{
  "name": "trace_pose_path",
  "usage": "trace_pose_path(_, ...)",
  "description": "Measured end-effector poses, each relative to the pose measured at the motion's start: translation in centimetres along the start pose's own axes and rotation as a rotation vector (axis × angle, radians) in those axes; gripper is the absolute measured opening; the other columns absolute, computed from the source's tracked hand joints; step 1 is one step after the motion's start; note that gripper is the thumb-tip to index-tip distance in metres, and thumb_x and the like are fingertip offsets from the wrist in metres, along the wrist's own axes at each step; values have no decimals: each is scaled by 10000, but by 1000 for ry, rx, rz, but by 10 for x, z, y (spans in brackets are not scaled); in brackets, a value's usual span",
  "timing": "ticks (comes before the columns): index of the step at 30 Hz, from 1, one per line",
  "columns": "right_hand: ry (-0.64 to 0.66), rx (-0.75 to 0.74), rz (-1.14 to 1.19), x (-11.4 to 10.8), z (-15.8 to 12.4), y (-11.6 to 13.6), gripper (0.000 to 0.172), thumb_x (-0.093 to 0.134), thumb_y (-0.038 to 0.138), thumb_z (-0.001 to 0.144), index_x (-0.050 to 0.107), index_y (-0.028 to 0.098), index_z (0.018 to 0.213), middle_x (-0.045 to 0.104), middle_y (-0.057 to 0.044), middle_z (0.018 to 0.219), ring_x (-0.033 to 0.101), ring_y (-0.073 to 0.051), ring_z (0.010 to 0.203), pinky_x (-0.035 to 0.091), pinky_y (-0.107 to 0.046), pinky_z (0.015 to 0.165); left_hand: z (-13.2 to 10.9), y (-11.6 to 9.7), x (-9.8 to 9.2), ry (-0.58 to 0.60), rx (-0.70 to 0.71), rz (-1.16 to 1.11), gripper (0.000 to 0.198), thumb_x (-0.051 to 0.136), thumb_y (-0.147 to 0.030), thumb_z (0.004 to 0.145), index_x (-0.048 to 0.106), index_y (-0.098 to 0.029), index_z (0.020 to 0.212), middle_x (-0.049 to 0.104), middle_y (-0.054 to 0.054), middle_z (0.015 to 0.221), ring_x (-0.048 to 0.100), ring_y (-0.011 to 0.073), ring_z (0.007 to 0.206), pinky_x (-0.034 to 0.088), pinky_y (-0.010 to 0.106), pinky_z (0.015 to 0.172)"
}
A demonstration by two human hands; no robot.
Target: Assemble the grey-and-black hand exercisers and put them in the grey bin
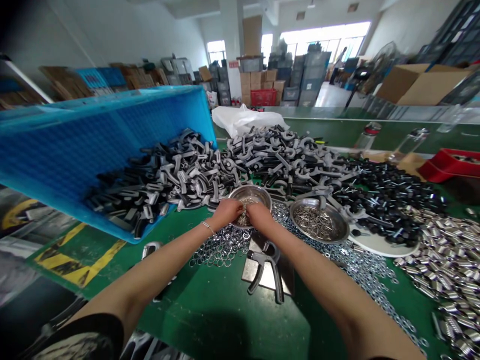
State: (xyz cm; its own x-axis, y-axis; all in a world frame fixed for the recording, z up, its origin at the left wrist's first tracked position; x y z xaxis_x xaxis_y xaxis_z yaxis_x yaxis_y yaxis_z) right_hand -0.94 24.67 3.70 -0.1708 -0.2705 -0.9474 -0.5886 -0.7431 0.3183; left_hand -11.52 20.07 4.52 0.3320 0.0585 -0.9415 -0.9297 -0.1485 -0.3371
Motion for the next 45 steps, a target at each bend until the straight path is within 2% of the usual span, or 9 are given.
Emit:
trace_pose_path(4,-54,24,168,-18,-2,-3,258,614,322,956,640,150,1147,667,-88,1160,657,-214,1007,550,-410,873,2,-7,-2,-49,-16,-149,134,610,-131,832,736,-157,870,741,110,930,656,251,991,447,344,920)
trace_pose_path(7,-106,44,311,-40,-41,-16,180,563,273,963,662,125,989,729,-70,947,699,-180,844,554,-315,782,-11,-10,-12,-99,-17,-311,167,591,-152,856,734,-144,941,749,86,939,673,206,907,485,295,845)
trace_pose_path(11,-145,62,432,-38,-129,-38,245,493,348,985,636,162,914,735,-28,775,702,-167,687,544,-274,654,-61,-12,-18,-134,-27,-613,222,600,-274,887,726,-163,1031,752,66,1006,681,179,892,508,276,813)
trace_pose_path(15,-300,-7,396,-8,-186,-37,263,508,378,983,644,199,844,709,-33,759,668,-202,719,521,-324,678,-119,-17,4,-86,-142,-1073,210,700,-323,806,752,-178,948,750,56,939,664,190,867,497,287,790)
trace_pose_path(19,-376,-115,313,15,-188,-20,223,503,327,995,666,205,905,689,-77,903,610,-244,902,472,-412,858,-145,-25,22,-48,-224,-1179,196,729,-316,774,760,-179,909,742,49,921,646,180,852,478,276,788)
trace_pose_path(27,-442,-215,85,18,-181,-12,205,483,249,1005,645,171,908,648,-100,892,557,-246,884,488,-405,820,-147,-41,26,46,-239,-1362,299,802,-328,719,722,-139,936,721,68,892,645,160,802,480,287,791)
trace_pose_path(33,-359,-328,-83,18,-187,-5,179,495,135,970,670,131,1006,678,-121,952,557,-259,891,530,-392,788,-132,-66,34,137,-114,-1199,244,700,-356,794,685,-132,892,680,41,779,605,148,674,464,284,678)
trace_pose_path(39,-250,-460,-293,23,-212,-1,436,472,20,896,557,36,1323,621,-201,1298,554,-318,1095,561,-449,909,-127,-70,31,24,16,-931,143,605,-282,860,680,-160,872,687,35,832,618,172,802,452,290,768)
trace_pose_path(45,-188,-358,-353,26,-208,-7,511,469,22,890,495,51,1399,590,-212,1345,594,-305,1084,564,-457,936,-138,-76,44,123,-138,-1277,260,701,-394,813,664,-153,906,660,24,793,565,130,680,426,262,659)
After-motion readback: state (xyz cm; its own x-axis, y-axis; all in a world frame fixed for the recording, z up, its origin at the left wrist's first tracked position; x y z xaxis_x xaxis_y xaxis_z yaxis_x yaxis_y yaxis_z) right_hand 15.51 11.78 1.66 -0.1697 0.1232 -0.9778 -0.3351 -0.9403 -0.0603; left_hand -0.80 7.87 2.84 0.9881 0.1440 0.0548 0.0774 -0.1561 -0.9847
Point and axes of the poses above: each hand's wrist, its own z-axis towards the middle knuckle, its own x-axis out of the palm, y = z × x, the point moved 6 cm from there along z, towards the middle knuckle
